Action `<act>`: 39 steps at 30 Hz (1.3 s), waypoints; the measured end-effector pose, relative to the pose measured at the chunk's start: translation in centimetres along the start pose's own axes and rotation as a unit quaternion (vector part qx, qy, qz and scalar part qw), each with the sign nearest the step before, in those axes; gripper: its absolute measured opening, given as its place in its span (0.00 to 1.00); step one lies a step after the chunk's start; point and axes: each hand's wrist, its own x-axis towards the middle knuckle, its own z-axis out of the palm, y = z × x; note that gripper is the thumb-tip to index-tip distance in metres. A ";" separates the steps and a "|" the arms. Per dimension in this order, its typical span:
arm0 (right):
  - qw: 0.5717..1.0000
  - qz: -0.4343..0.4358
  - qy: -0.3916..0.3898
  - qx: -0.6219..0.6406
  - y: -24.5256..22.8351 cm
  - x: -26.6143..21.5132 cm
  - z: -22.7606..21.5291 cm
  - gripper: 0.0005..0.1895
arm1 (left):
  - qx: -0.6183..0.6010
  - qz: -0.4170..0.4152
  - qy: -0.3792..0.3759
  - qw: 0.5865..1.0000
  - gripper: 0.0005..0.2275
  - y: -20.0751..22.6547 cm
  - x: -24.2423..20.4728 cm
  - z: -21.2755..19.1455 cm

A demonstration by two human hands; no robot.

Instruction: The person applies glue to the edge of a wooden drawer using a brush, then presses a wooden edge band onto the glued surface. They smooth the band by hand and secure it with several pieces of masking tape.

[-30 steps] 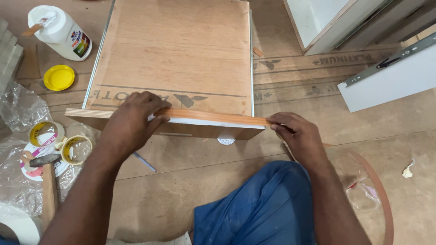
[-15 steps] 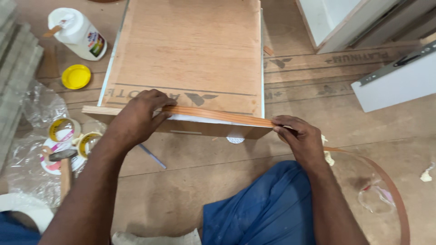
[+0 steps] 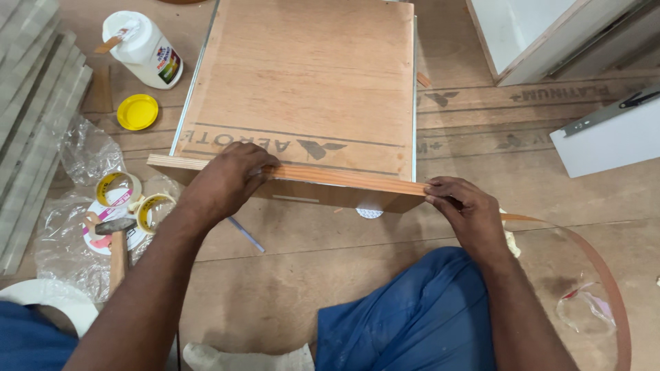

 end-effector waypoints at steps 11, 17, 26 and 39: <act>1.000 -0.006 0.003 -0.017 0.5 -0.1 0.3 0.08 | 0.001 0.014 0.017 1.000 0.10 -0.5 -0.4 1.1; 0.999 -0.032 -0.006 -0.041 0.1 -0.1 0.0 0.07 | 0.047 -0.010 -0.021 0.999 0.08 0.2 -0.3 0.9; 0.985 -0.095 -0.044 -0.137 -0.2 0.5 -0.9 0.07 | 0.096 -0.056 -0.087 0.990 0.08 1.4 0.0 -0.1; 0.957 -0.181 -0.054 -0.219 0.0 0.4 -1.2 0.07 | 0.150 0.027 -0.006 0.988 0.14 1.8 -0.6 1.9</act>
